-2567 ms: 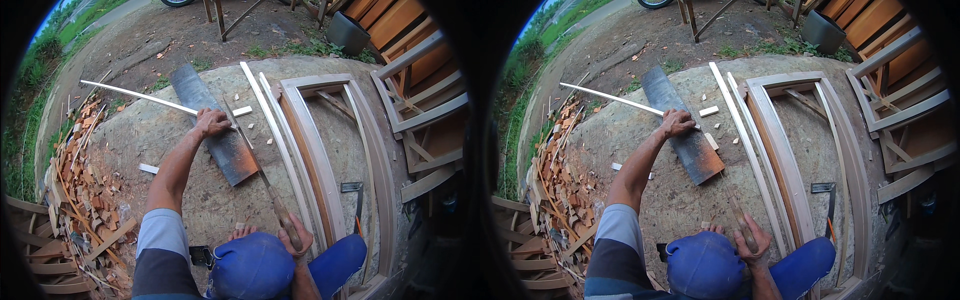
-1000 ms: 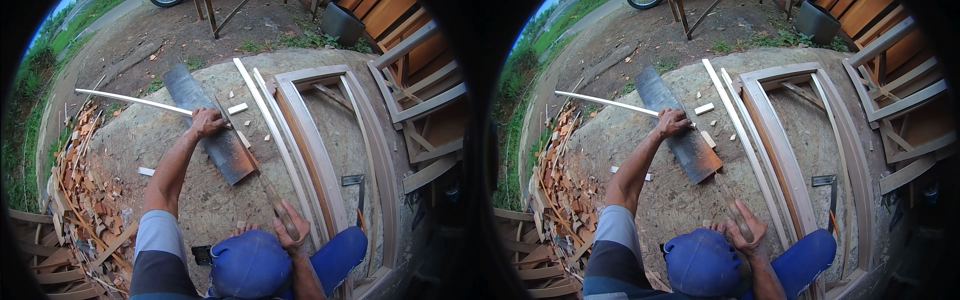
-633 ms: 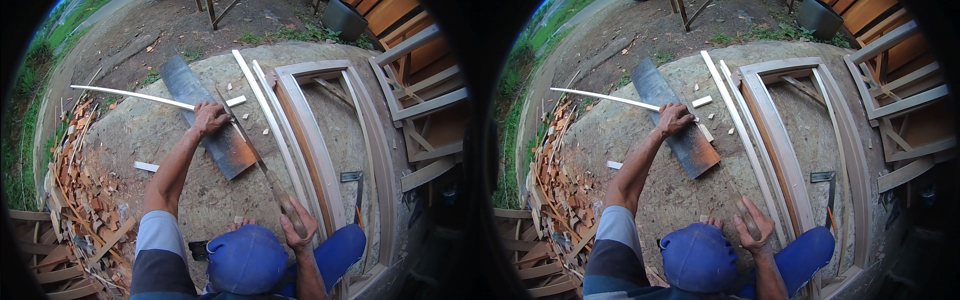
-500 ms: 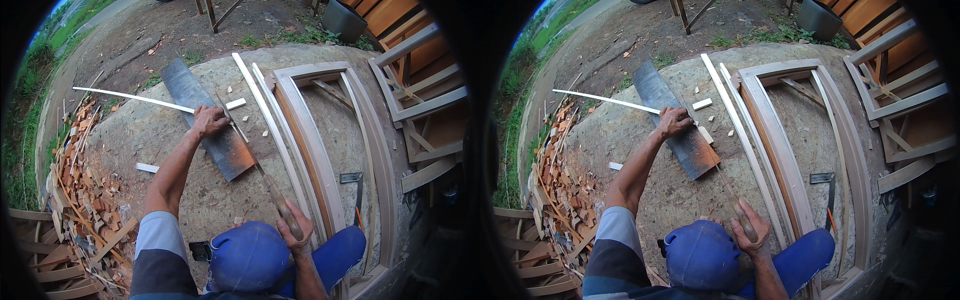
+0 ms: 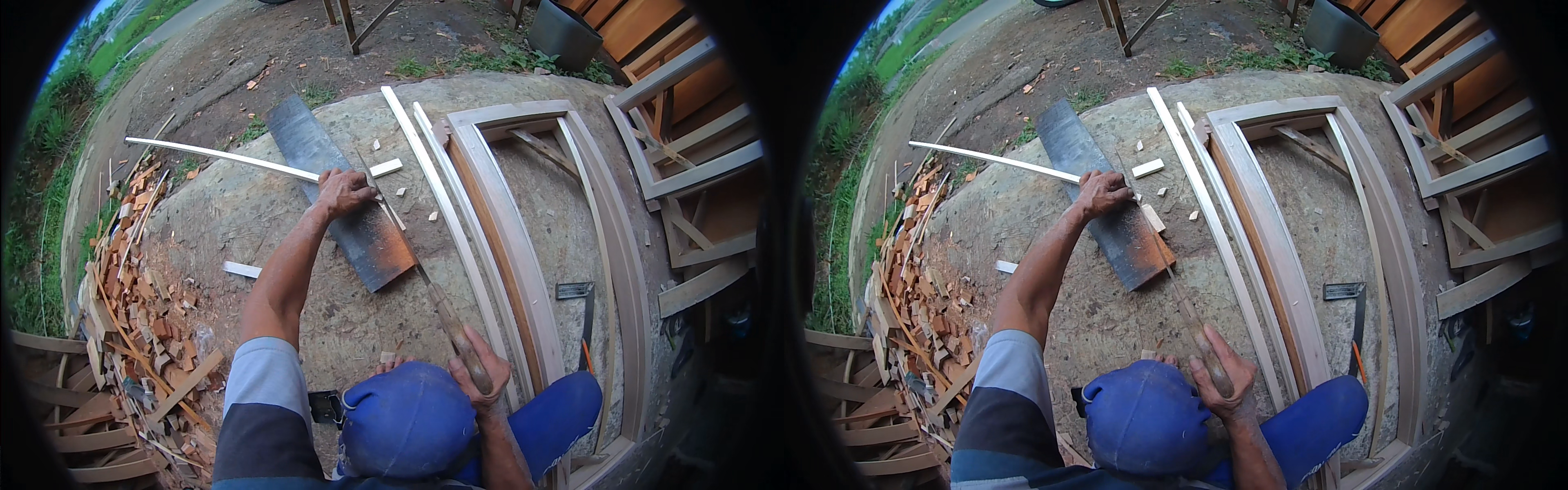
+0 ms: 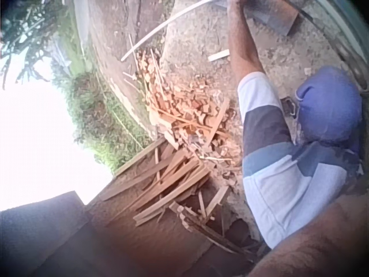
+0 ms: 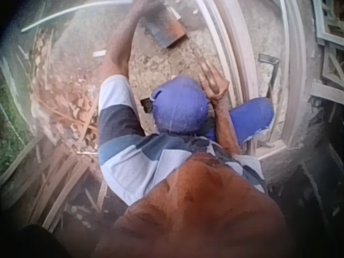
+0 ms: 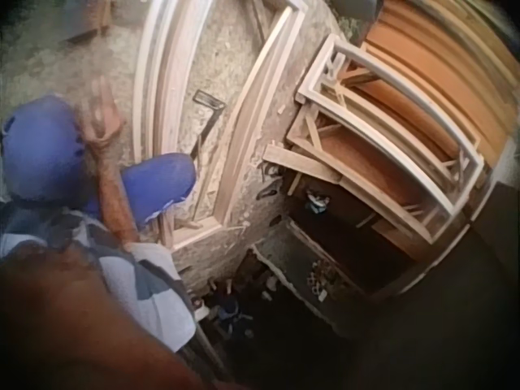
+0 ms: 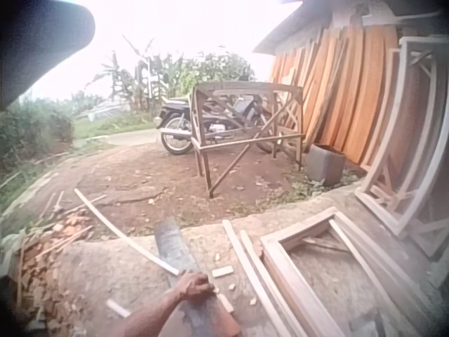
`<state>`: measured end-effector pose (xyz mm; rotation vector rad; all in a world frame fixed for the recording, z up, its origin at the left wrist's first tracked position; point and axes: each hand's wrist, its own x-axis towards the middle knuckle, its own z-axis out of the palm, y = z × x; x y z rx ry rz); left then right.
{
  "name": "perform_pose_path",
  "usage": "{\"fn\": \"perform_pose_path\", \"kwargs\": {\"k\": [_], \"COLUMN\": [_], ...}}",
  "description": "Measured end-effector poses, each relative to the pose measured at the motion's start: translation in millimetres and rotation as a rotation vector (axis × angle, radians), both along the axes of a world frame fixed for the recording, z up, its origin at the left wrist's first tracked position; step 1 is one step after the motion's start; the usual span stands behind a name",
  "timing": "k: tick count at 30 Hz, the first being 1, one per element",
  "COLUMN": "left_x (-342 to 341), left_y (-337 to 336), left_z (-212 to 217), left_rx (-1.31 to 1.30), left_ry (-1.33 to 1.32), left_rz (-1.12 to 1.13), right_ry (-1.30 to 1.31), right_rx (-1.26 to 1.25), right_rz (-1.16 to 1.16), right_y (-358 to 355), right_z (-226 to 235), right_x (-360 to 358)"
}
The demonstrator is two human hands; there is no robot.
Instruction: The person measures and marks thin wooden strips using a try square and pencil, then cuts them with a hand saw. The person fits the cut strips into a larger wooden frame structure on the ground.
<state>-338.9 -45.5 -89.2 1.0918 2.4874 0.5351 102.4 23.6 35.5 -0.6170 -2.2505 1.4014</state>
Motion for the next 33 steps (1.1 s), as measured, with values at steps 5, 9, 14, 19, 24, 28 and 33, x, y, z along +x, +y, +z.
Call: {"fn": "perform_pose_path", "kwargs": {"k": [5, 9, 14, 19, 24, 28, 33], "left_x": [0.2, -0.2, 0.0, -0.1, 2.1, 1.8, 2.0], "left_y": [-0.6, -0.5, -0.7, 0.0, -2.1, -2.9, -3.6], "left_z": [-2.3, -6.5, -3.9, -3.4, -7.1, -6.7, -7.3], "left_rx": [0.024, 0.013, 0.040, 0.014, 0.066, 0.057, 0.084], "left_ry": [-0.004, 0.026, 0.039, 0.027, 0.041, 0.048, 0.054], "left_rz": [0.000, -0.012, -0.016, -0.027, -0.033, -0.026, -0.037], "right_ry": [0.069, 0.011, 0.020, -0.061, -0.059, -0.040, -0.045], "right_rx": [0.070, 0.059, 0.002, 0.103, 0.065, -0.020, 0.016], "right_rz": [0.016, 0.021, -0.015, 0.042, 0.053, 0.033, 0.049], "right_y": [1.0, 5.9, 11.6, 2.8, 3.7, 14.7, 8.3], "right_z": [5.4, 4.8, -10.1, 21.6, 20.7, -6.7, -8.3], "right_x": [4.3, -13.3, -39.1, 34.5, 24.4, -44.6, -30.3]}}
